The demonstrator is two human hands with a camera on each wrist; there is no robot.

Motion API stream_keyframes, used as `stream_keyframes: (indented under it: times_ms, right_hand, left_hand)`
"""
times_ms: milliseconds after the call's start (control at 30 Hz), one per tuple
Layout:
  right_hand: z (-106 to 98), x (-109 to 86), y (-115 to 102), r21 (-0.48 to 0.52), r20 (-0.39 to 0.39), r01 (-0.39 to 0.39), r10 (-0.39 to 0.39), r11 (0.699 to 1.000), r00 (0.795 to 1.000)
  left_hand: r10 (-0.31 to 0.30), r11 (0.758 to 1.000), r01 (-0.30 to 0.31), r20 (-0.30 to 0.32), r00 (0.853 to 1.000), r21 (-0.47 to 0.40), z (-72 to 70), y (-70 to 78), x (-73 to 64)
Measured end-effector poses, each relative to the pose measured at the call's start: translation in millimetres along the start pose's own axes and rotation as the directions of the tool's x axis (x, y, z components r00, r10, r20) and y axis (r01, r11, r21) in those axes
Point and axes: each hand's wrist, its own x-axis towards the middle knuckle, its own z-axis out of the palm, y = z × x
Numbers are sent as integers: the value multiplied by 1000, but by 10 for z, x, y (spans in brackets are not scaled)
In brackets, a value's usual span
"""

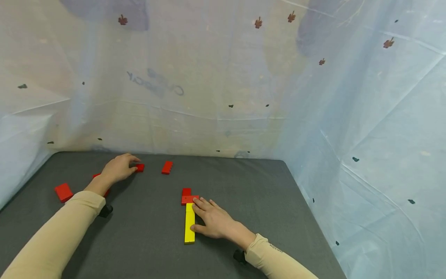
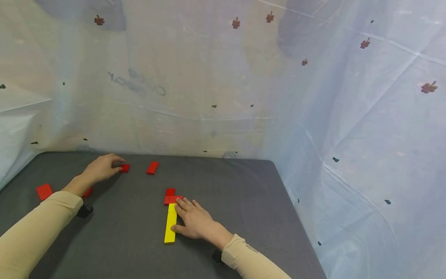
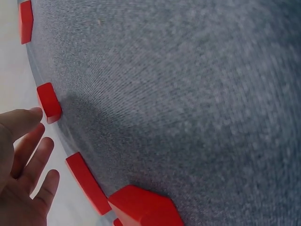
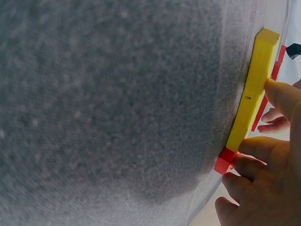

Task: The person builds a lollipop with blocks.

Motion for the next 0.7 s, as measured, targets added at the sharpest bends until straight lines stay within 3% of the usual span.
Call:
stream_keyframes:
  times_ms: [700]
  right_hand:
    - [-5,-7,-4,-1,4,-3,3,1000,1000]
  left_hand:
    - [18,1000,-18,6,1000,-23,87,-30,0]
